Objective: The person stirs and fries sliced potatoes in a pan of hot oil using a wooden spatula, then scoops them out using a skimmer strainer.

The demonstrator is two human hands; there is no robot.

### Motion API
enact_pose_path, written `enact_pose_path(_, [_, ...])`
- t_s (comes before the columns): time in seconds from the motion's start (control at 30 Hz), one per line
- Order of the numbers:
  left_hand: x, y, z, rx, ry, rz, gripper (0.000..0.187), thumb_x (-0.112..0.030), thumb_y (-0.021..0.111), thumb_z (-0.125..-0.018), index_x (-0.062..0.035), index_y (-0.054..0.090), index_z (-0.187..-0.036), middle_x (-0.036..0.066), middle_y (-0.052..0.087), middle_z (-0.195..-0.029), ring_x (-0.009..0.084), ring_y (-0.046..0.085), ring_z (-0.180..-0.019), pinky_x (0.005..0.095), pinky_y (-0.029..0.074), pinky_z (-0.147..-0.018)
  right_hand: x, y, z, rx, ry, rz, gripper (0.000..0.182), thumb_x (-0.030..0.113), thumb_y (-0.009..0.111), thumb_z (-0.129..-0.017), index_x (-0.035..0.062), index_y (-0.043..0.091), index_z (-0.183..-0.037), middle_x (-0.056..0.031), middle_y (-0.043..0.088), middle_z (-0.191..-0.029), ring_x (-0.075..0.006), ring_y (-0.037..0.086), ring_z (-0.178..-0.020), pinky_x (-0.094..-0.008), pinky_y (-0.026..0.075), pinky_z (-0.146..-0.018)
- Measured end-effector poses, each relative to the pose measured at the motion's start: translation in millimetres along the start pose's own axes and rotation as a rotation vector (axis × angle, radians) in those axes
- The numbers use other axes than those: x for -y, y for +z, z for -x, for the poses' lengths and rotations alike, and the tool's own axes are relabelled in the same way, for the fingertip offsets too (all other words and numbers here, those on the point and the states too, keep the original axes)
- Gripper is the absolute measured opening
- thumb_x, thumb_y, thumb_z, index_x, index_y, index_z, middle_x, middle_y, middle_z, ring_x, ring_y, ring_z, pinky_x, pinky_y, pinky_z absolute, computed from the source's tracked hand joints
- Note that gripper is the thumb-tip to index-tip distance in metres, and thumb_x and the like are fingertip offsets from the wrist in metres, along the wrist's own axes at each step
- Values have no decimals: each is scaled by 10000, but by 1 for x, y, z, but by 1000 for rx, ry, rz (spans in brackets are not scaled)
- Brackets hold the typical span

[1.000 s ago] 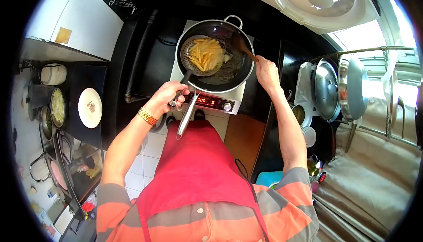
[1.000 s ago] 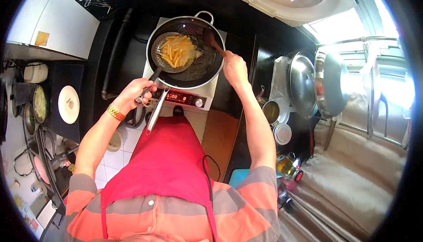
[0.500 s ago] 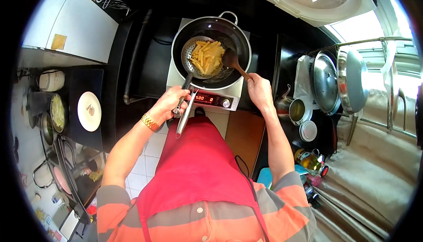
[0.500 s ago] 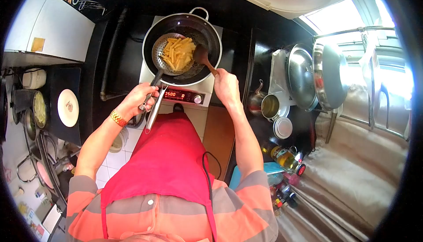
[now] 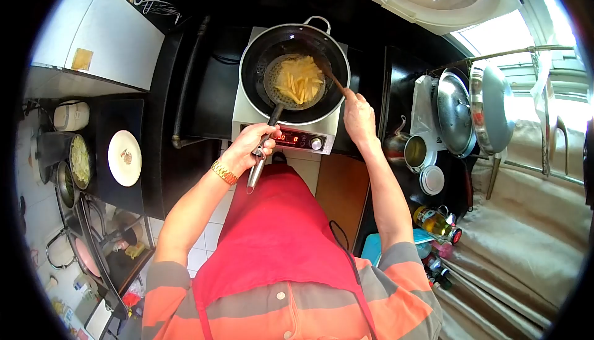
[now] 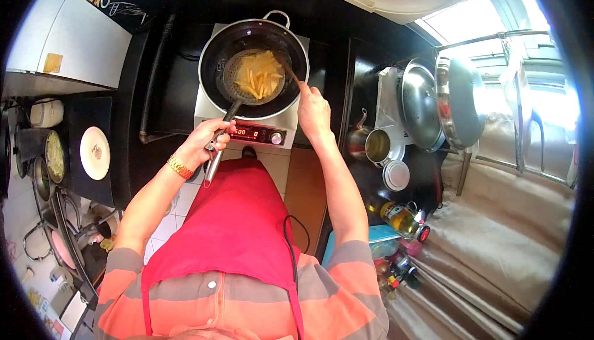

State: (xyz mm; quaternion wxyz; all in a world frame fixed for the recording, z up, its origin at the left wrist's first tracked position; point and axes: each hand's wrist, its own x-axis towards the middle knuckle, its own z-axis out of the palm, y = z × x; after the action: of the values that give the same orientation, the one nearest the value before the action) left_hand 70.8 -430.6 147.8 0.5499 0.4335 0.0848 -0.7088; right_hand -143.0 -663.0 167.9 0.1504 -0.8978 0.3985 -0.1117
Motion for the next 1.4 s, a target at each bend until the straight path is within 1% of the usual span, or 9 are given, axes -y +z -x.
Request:
enact_pose_path(0.13, [-5, 3, 9, -4, -18, 57, 115, -86, 584, -1031, 6, 615, -1094, 76, 675, -924, 85, 556, -633, 218, 452, -479, 7, 6, 8, 37, -38, 21, 312, 54, 516, -999, 52, 676, -1267, -235, 681, -947, -458, 694, -868, -544, 570, -757])
enact_pose_path(0.3, [-6, 5, 19, -45, -29, -37, 152, -136, 577, -1057, 10, 610, -1077, 97, 696, -962, 123, 610, -662, 257, 530, -511, 4, 2, 3, -14, 29, -16, 322, 72, 535, -1006, 75, 666, -1301, -209, 683, -951, -442, 695, -873, -531, 568, -762])
enact_pose_path(0.57, [-8, 5, 29, -100, -66, -185, 214, -193, 537, -1084, 6, 605, -1121, 82, 680, -940, 102, 558, -625, 232, 474, -484, 11, 13, 3, 66, -80, -50, 346, 70, 570, -985, 95, 669, -1315, -207, 674, -978, -416, 690, -902, -499, 567, -791])
enact_pose_path(0.87, [-7, -12, 23, -30, -41, -88, 199, -176, 538, -1082, 7, 602, -1131, 44, 631, -903, 56, 479, -571, 215, 393, -449, 7, -12, 28, 81, -65, -100, 323, 49, 604, -967, 90, 697, -1274, -187, 661, -924, -400, 684, -881, -476, 564, -781])
enact_pose_path(1.0, [-6, -16, 25, -30, -30, -73, 191, -167, 554, -1075, 9, 601, -1134, 40, 630, -904, 53, 466, -543, 214, 390, -439, 18, -29, 38, 63, -33, -119, 334, 24, 612, -959, 85, 701, -1275, -176, 655, -889, -384, 681, -861, -454, 553, -773])
enact_pose_path(1.07, [-6, -15, 26, -26, -15, -87, 181, -155, 572, -1065, 7, 601, -1139, 38, 623, -893, 53, 458, -522, 216, 386, -426, 20, -34, 47, 61, -82, -269, 332, 37, 582, -965, 103, 701, -1268, -202, 646, -905, -413, 681, -857, -488, 559, -742])
enact_pose_path(1.13, [-6, -11, 27, -30, -18, -95, 177, -151, 576, -1062, 6, 600, -1140, 37, 620, -885, 55, 460, -520, 217, 386, -422, 22, -25, 52, 143, -79, -254, 326, 40, 596, -963, 100, 705, -1265, -201, 644, -895, -417, 675, -845, -488, 549, -744])
enact_pose_path(1.33, [-1, -12, 27, -21, 5, -116, 175, -146, 580, -1058, 4, 593, -1148, 38, 615, -877, 56, 464, -517, 219, 387, -411, 17, -14, 44, 103, -19, -271, 323, 36, 597, -964, 91, 711, -1261, -201, 660, -903, -404, 684, -872, -477, 551, -779])
enact_pose_path(1.4, [-2, -9, 32, -31, 13, -113, 176, -145, 581, -1057, 5, 591, -1149, 37, 615, -878, 55, 467, -518, 218, 387, -409, 9, -18, 44, -15, -10, -398, 318, 7, 633, -949, 49, 714, -1255, -166, 691, -922, -314, 699, -844, -403, 545, -771])
